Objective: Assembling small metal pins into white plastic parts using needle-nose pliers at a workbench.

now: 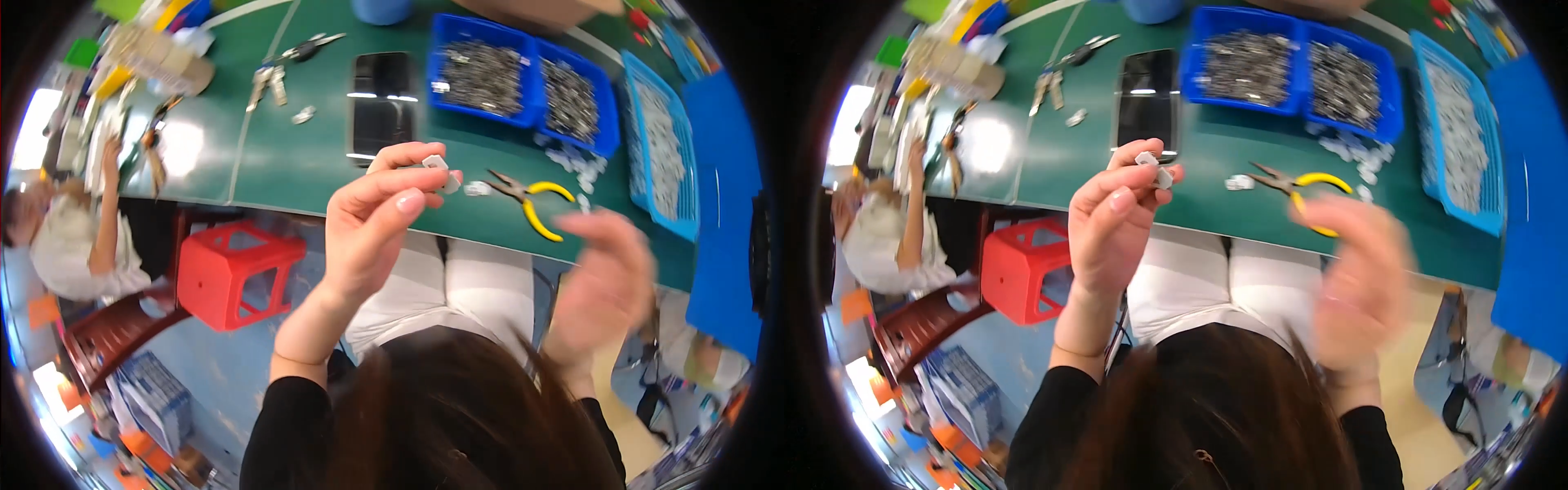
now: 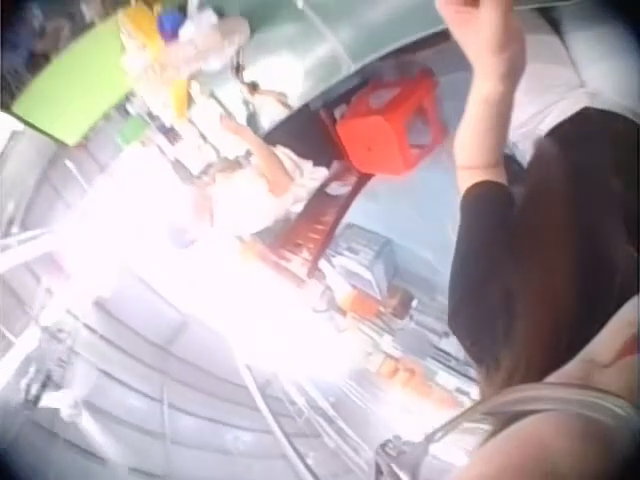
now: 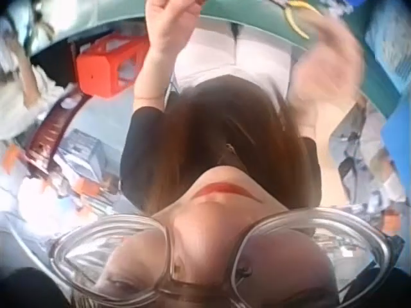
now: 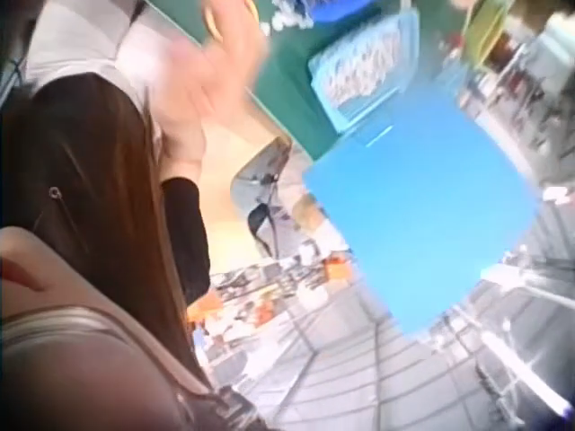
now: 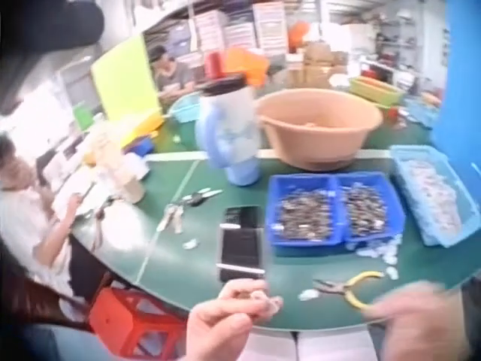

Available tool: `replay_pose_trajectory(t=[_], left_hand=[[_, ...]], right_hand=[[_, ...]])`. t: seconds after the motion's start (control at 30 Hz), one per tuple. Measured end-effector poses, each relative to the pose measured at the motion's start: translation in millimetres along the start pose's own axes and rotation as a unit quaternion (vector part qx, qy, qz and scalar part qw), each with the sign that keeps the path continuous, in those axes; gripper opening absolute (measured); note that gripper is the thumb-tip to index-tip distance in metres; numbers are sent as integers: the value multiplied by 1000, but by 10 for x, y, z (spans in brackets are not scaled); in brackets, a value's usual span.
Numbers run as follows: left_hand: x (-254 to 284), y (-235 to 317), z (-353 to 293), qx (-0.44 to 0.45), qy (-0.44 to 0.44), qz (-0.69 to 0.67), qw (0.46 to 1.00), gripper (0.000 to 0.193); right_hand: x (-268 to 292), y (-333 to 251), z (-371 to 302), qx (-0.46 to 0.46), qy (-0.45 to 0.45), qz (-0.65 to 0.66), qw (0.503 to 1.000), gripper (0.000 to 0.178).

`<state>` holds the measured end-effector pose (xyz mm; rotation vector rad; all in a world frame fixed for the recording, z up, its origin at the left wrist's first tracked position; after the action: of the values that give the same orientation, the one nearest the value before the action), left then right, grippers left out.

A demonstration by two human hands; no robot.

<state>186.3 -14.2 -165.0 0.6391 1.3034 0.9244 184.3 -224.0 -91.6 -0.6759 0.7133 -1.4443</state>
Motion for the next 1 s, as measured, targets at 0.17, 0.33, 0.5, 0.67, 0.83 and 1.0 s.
replay_pose_trajectory(t=[0.17,0.33,0.5,0.67,0.83,1.0], left_hand=[[-395,-512,-1,12,43,-5,999,20],[-464,-674,-152,-32,48,77,995,24],[-446,-682,-253,-70,56,101,991,32],[-359,-761,-281,-23,54,99,993,34],[-315,-684,-311,-83,59,146,984,27],[-438,-443,-353,-216,-12,260,941,20]], right_hand=[[-45,529,-232,-125,-8,10,992,36],[31,739,-380,-165,14,36,986,25],[13,861,-504,-226,16,74,971,20],[-14,920,-576,-266,13,97,959,16],[-41,968,-651,-291,-4,134,947,16],[-90,1019,-752,-415,18,259,872,20]])
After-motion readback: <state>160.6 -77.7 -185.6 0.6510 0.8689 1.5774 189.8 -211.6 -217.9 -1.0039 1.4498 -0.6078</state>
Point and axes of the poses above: each hand's wrist, its own z-axis towards the middle knuckle, its own x-axis out of the back of the hand, y = z × x, the point moved 9 cm from there along z, towards the middle knuckle, and after that the axes turned 4 degrees about y, right-handed, at the moved point
